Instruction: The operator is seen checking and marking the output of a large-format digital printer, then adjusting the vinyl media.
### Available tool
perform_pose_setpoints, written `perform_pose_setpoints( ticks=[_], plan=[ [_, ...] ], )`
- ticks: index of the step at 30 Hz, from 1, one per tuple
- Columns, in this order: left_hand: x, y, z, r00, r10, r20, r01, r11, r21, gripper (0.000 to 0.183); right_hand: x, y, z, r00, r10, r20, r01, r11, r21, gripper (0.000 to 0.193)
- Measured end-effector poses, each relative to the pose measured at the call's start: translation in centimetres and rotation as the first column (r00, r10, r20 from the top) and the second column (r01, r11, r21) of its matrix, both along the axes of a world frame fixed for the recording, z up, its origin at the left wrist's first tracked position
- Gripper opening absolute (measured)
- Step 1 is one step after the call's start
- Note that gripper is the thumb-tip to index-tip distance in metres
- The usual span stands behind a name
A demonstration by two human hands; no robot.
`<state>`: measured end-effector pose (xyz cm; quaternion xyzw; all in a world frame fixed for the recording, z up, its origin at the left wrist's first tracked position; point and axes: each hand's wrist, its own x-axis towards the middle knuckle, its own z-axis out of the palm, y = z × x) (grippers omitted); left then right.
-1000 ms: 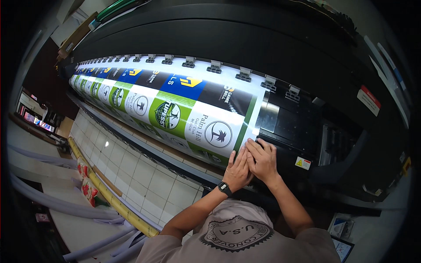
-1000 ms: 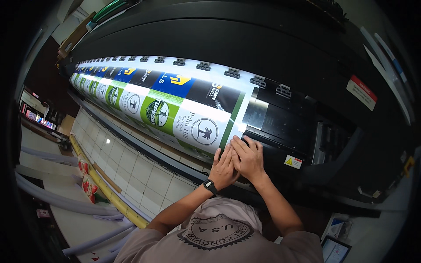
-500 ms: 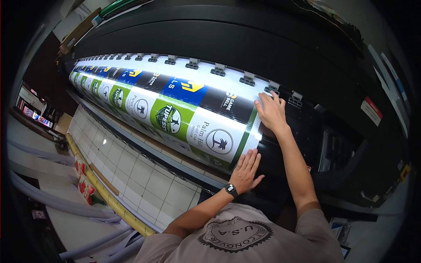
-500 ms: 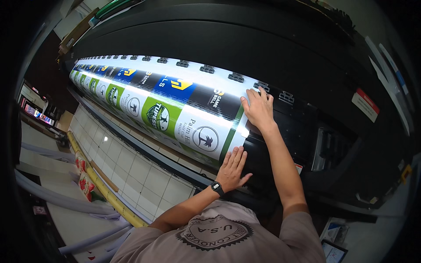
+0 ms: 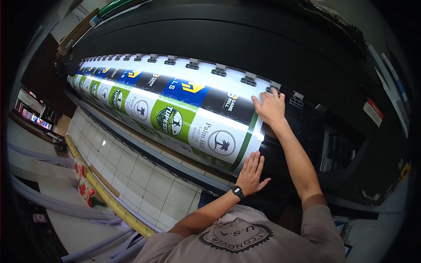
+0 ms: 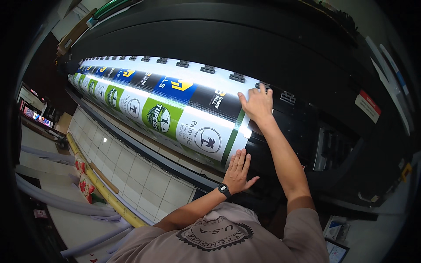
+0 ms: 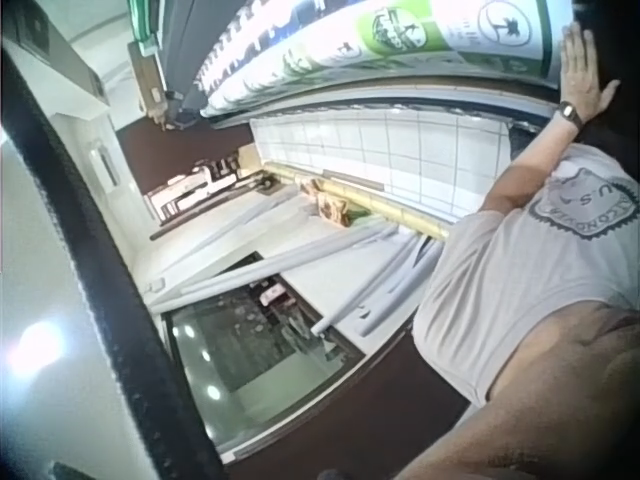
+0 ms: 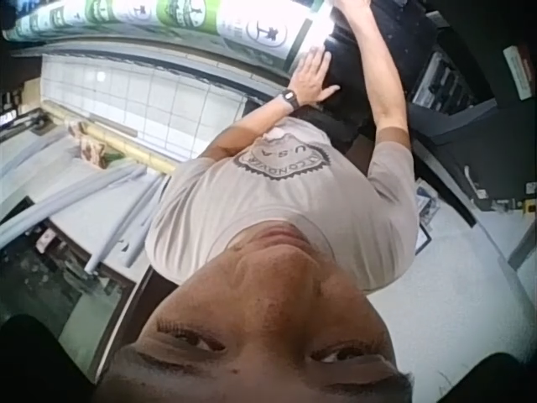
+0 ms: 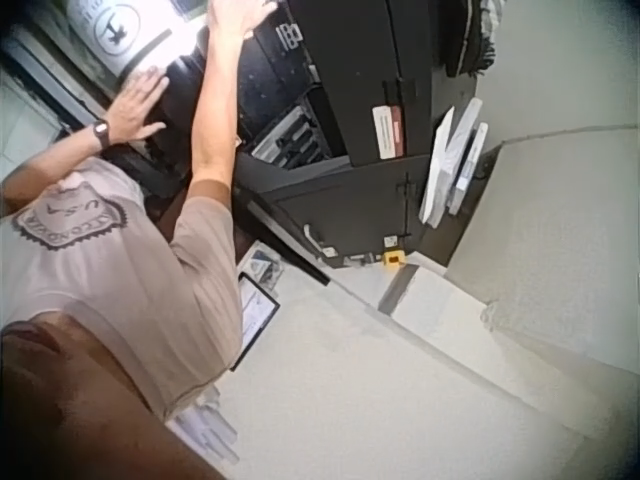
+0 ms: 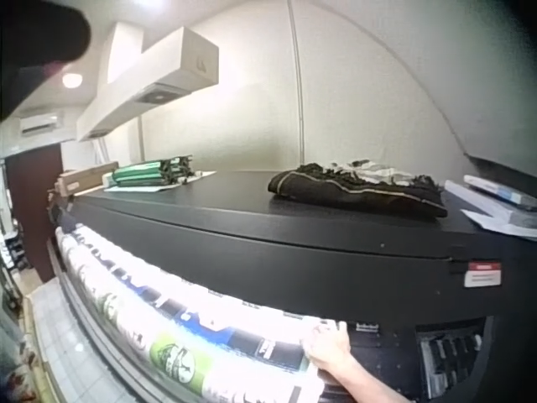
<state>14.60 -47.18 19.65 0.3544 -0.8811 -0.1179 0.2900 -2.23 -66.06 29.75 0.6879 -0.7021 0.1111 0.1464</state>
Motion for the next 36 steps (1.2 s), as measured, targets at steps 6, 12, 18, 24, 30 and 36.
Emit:
perform_pose_setpoints(
  ticks=[6, 12, 18, 24, 30, 36],
  plan=[
    [1.0, 0.8, 0.8, 0.999, -0.041, 0.005, 0.041, 0.999, 0.005, 0.094, 0.2, -0.5, 1.7, 0.999, -0.039, 0.024, 0.033, 0.972, 0.233, 0.062],
    [2.5, 2.4, 1.9, 0.993, -0.104, -0.052, 0.106, 0.993, 0.049, 0.084, 2.3, 4.9, -1.1, 0.986, -0.027, 0.163, 0.060, 0.978, -0.198, 0.056],
    [8.1, 5.4, -1.3, 0.990, -0.079, -0.119, 0.096, 0.984, 0.148, 0.078, -0.7, 17.8, -3.8, 0.930, -0.047, 0.364, 0.186, 0.916, -0.356, 0.041],
    [13.3, 5.9, -5.1, 0.980, 0.197, 0.029, -0.198, 0.956, 0.215, 0.074, -3.1, 25.8, -5.2, 0.934, -0.091, 0.346, 0.221, 0.908, -0.356, 0.036],
    [14.4, 6.1, -6.6, 0.976, 0.195, 0.101, -0.205, 0.973, 0.105, 0.069, -2.7, 27.0, -8.1, 0.954, -0.198, 0.223, 0.271, 0.887, -0.374, 0.039],
    [14.3, 6.2, -6.9, 0.975, 0.215, 0.064, -0.221, 0.968, 0.118, 0.069, -2.6, 26.4, -8.4, 0.960, -0.263, 0.091, 0.275, 0.843, -0.462, 0.040]
  ],
)
